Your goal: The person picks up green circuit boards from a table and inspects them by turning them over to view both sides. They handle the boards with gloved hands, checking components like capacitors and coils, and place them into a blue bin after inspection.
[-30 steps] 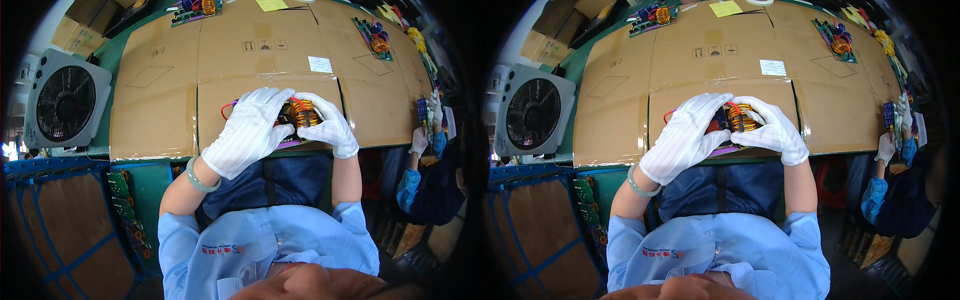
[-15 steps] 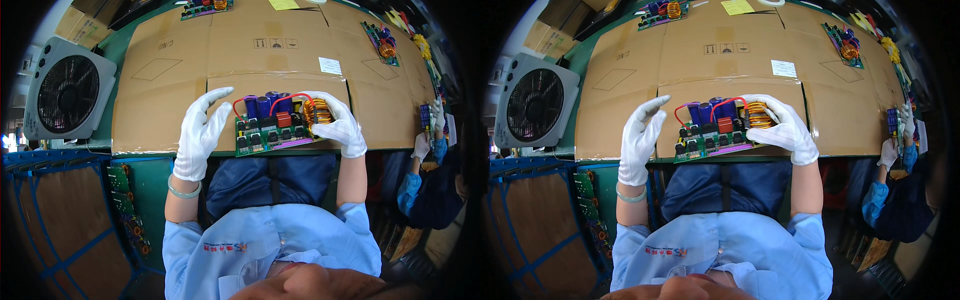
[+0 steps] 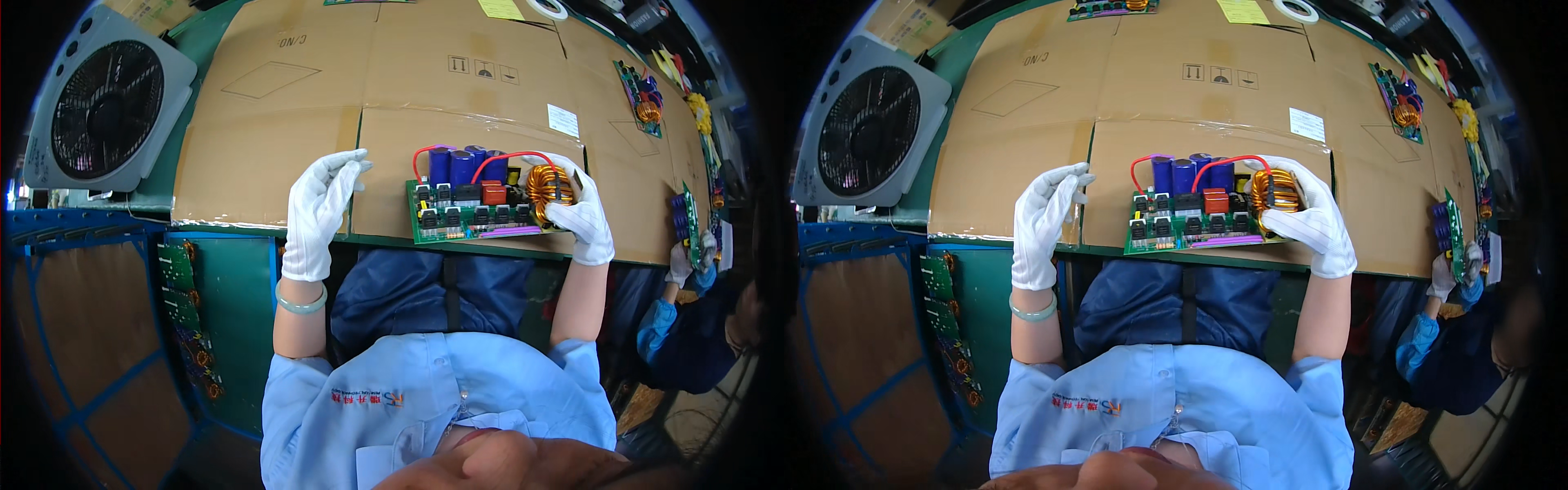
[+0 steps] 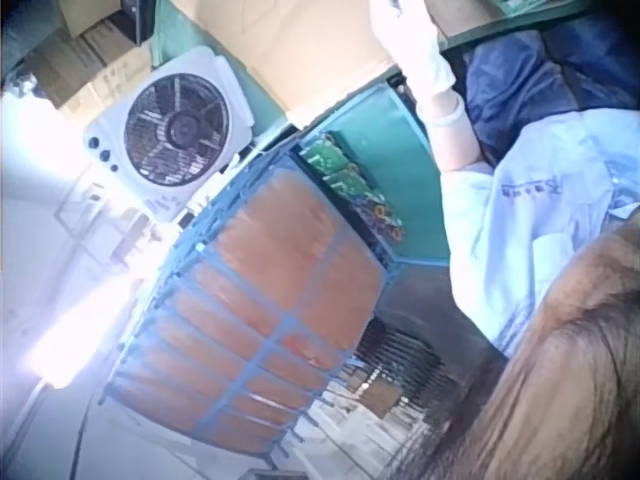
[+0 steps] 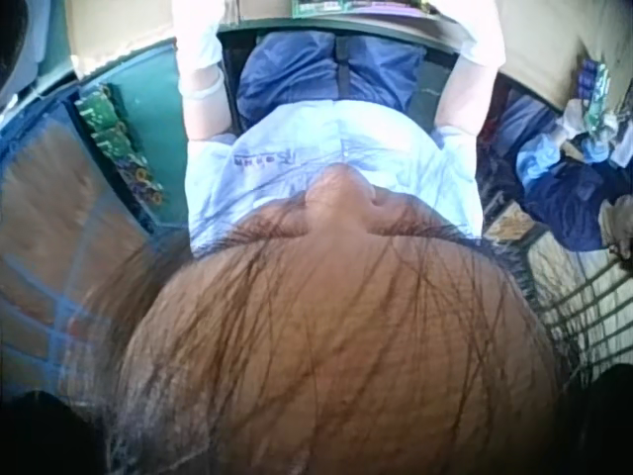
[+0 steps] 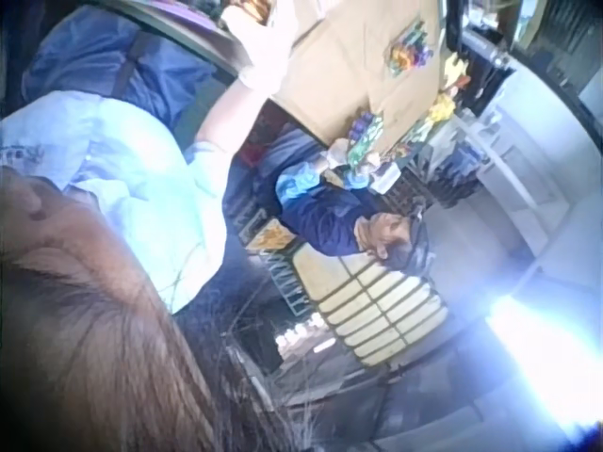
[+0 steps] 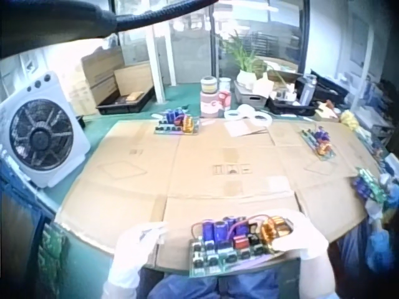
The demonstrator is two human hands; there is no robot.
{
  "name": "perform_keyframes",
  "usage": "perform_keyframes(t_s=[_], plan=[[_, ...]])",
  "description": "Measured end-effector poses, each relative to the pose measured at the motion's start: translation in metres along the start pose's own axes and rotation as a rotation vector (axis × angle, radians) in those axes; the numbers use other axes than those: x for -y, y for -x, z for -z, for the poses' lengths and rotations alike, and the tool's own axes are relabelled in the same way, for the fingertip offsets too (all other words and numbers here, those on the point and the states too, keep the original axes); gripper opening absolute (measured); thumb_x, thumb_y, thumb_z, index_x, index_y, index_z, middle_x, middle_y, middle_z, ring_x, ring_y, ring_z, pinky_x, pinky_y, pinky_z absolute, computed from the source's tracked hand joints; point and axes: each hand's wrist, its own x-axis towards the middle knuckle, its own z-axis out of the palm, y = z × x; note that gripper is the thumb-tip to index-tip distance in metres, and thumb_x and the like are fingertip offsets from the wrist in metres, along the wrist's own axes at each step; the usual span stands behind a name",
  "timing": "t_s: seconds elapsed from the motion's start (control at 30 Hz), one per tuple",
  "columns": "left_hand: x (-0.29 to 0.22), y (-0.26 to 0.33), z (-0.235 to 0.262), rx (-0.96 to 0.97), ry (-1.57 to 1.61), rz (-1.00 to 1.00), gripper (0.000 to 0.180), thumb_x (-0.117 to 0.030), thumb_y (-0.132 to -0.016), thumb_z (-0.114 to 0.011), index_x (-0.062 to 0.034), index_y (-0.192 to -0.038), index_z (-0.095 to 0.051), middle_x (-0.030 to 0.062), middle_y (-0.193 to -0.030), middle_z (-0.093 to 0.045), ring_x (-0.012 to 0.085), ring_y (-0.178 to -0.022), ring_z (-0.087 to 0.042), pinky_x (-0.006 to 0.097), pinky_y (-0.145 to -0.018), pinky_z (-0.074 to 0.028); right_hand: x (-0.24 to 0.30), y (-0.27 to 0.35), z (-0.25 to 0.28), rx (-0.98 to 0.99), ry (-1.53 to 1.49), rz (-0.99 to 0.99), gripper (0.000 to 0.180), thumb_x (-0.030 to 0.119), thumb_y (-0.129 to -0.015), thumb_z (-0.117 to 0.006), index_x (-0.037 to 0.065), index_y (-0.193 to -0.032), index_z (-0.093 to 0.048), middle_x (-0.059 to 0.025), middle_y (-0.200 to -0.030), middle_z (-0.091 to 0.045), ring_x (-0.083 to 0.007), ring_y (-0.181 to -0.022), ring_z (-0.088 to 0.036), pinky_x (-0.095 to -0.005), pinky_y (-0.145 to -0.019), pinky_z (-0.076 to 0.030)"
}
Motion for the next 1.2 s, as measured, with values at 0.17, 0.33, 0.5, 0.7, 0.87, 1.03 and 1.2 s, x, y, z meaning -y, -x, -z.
perform_keyframes(t_s=[0.17,0.33,0.5,0.7,0.87,1.03,1.2], plan=[[0.026,-0.005,0.01,-0.047,0.051,-0.024,0.035,-0.024,-0.103,-0.062,0.0037,-0.124,-0.065,0.0104,-0.106,-0.075,0.0067,-0.076,-0.058,0.019,-0.067,-0.045,0.0,0.0,-0.003,-0.022,-0.049,0.029,0.069,0.012,-0.072,-0.082,0.001,-0.135,-0.058,-0.0102,-0.123,-0.067,-0.017,-0.113,-0.064,-0.0338,-0.104,-0.048],[0.057,-0.006,0.012,-0.092,0.034,-0.045,0.031,-0.018,-0.103,-0.062,0.006,-0.123,-0.065,0.0119,-0.105,-0.075,0.0077,-0.078,-0.059,0.021,-0.072,-0.049,-0.001,-0.004,0.002,0.05,-0.043,-0.025,0.076,0.019,-0.071,-0.087,0.001,-0.138,-0.056,-0.0113,-0.123,-0.067,-0.0183,-0.112,-0.064,-0.035,-0.104,-0.048],[0.059,-0.006,0.01,-0.103,-0.002,-0.037,0.028,-0.013,-0.103,-0.061,0.006,-0.123,-0.065,0.0125,-0.106,-0.075,0.0087,-0.083,-0.063,0.022,-0.072,-0.049,0.011,-0.005,-0.005,0.135,-0.112,-0.064,0.079,0.023,-0.07,-0.09,0.001,-0.138,-0.057,-0.0123,-0.12,-0.068,-0.019,-0.11,-0.065,-0.0352,-0.102,-0.049],[0.062,-0.005,0.008,-0.083,-0.018,-0.067,0.027,-0.013,-0.104,-0.06,0.0045,-0.123,-0.065,0.0118,-0.109,-0.074,0.0112,-0.093,-0.068,0.023,-0.074,-0.051,0.013,-0.003,0.001,0.105,0.116,-0.012,0.078,0.024,-0.069,-0.092,0.002,-0.136,-0.058,-0.0104,-0.118,-0.07,-0.0161,-0.11,-0.064,-0.0331,-0.102,-0.048],[0.063,-0.003,0.013,-0.104,-0.025,-0.1,0.026,-0.013,-0.103,-0.061,0.0047,-0.122,-0.065,0.0132,-0.114,-0.073,0.0146,-0.102,-0.07,0.023,-0.074,-0.051,0.006,0.001,-0.007,0.04,0.08,0.048,0.071,0.011,-0.073,-0.087,0.002,-0.136,-0.057,-0.0096,-0.115,-0.071,-0.016,-0.106,-0.066,-0.0317,-0.098,-0.051],[0.066,-0.005,0.011,-0.104,-0.021,-0.106,0.026,-0.012,-0.104,-0.06,0.0046,-0.122,-0.065,0.0133,-0.114,-0.073,0.0139,-0.1,-0.069,0.023,-0.073,-0.051,0.007,0.022,-0.032,-0.162,0.116,0.139,0.07,0.006,-0.067,-0.086,-0.001,-0.132,-0.06,-0.0114,-0.116,-0.071,-0.0172,-0.107,-0.067,-0.0322,-0.097,-0.052],[0.066,-0.004,0.01,-0.108,-0.053,-0.144,0.026,-0.012,-0.104,-0.059,0.0047,-0.123,-0.065,0.0136,-0.11,-0.074,0.0124,-0.095,-0.068,0.023,-0.072,-0.05,-0.008,0.011,-0.082,-0.456,0.534,0.469,0.07,0.016,-0.068,-0.091,-0.003,-0.128,-0.06,-0.0182,-0.118,-0.071,-0.0269,-0.104,-0.072,-0.0356,-0.093,-0.057]])
